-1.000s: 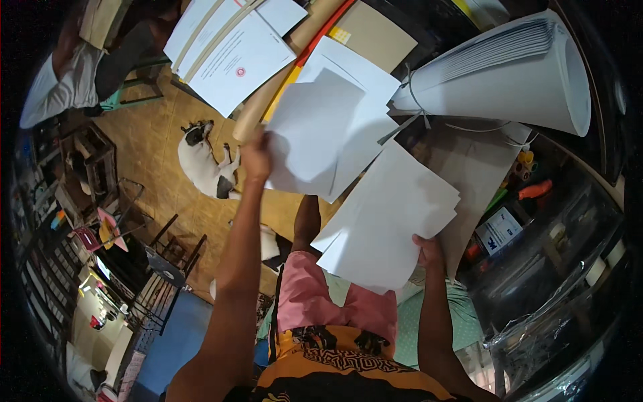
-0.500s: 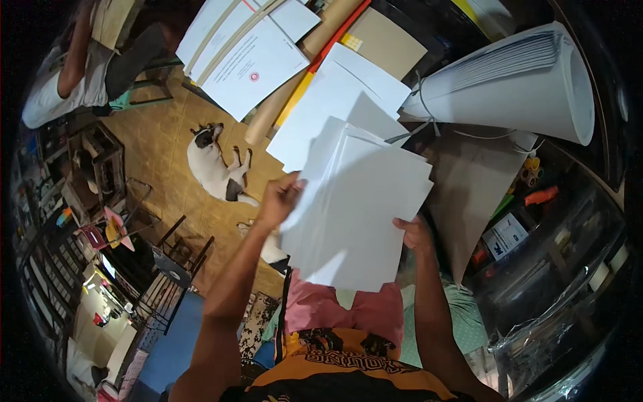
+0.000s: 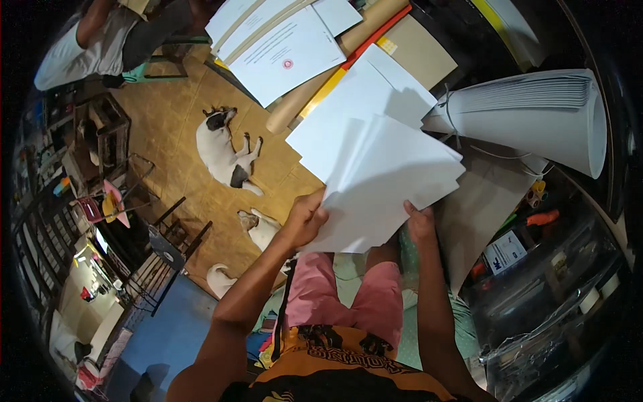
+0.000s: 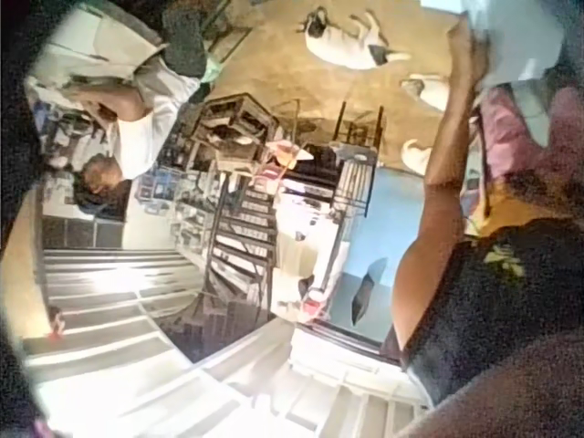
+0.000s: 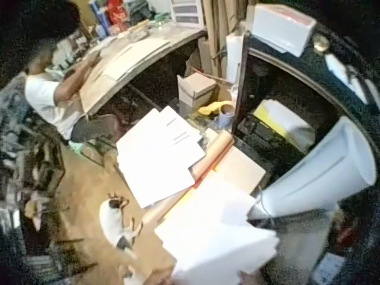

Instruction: The person gathers a stack of pages, aligns them, and inserts them into a book cover. They then use a brush to apply glue to a paper, fold the paper over a book spine, and trim excess paper from a roll using a utility knife before inserting a rolled paper into the book binding.

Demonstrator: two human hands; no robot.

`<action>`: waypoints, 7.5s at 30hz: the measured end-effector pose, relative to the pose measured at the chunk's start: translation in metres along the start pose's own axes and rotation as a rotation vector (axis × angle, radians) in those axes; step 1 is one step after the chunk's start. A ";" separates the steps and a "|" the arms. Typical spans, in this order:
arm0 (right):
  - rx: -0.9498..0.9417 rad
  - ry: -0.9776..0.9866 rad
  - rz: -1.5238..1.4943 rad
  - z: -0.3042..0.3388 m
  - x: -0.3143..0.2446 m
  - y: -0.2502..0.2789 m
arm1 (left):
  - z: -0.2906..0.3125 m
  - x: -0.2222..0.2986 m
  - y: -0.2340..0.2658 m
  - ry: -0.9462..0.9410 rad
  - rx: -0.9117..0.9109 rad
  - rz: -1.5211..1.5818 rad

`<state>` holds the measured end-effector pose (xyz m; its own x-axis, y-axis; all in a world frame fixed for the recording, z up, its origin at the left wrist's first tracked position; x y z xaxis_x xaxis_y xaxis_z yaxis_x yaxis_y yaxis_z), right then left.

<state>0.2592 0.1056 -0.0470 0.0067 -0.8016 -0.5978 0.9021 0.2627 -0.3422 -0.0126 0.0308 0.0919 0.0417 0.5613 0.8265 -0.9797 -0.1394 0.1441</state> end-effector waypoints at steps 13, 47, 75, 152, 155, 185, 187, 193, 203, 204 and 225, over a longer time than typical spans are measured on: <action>-0.391 0.892 0.521 -0.033 -0.118 -0.098 | -0.068 -0.037 0.041 -0.298 0.161 0.288; 0.617 0.243 0.393 0.144 -0.059 0.105 | -0.144 -0.093 0.055 -0.091 0.562 -0.759; -0.437 0.168 0.448 -0.081 -0.080 -0.055 | -0.106 -0.074 0.161 -0.302 0.619 0.241; -0.395 0.694 0.473 -0.061 -0.143 -0.103 | -0.085 -0.056 0.049 -0.321 0.325 0.439; -0.325 0.654 0.458 -0.080 -0.138 -0.101 | -0.104 -0.063 0.054 -0.361 0.334 0.473; -0.750 0.357 -0.243 0.175 -0.273 -0.189 | 0.177 0.426 0.019 -0.931 0.024 0.039; -0.748 0.441 -0.247 0.189 -0.287 -0.193 | 0.188 0.438 0.015 -0.959 -0.006 0.022; -0.696 0.487 -0.319 0.205 -0.312 -0.185 | 0.197 0.466 -0.003 -1.043 -0.152 0.044; -0.812 0.717 -0.303 0.226 -0.347 -0.181 | 0.209 0.492 -0.028 -1.107 -0.355 0.152; -0.782 0.732 -0.284 0.228 -0.352 -0.177 | 0.211 0.494 -0.031 -1.113 -0.368 0.153; -0.625 0.704 -0.301 0.251 -0.398 -0.113 | 0.256 0.490 -0.043 -1.415 -0.092 -0.059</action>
<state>0.2631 0.2599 0.4115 -0.6269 -0.4321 -0.6483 0.4325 0.4991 -0.7509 0.1003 0.1033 0.6294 0.1865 -0.7212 0.6672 -0.9765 -0.0614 0.2065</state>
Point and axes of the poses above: each hand's wrist, its own z-axis away from the middle knuckle, its own y-axis out of the back of the hand, x = y × z, the point moved 4 cm from there along -z, towards the middle knuckle, and after that the axes turned 4 degrees about -x, right-handed, at the moved point
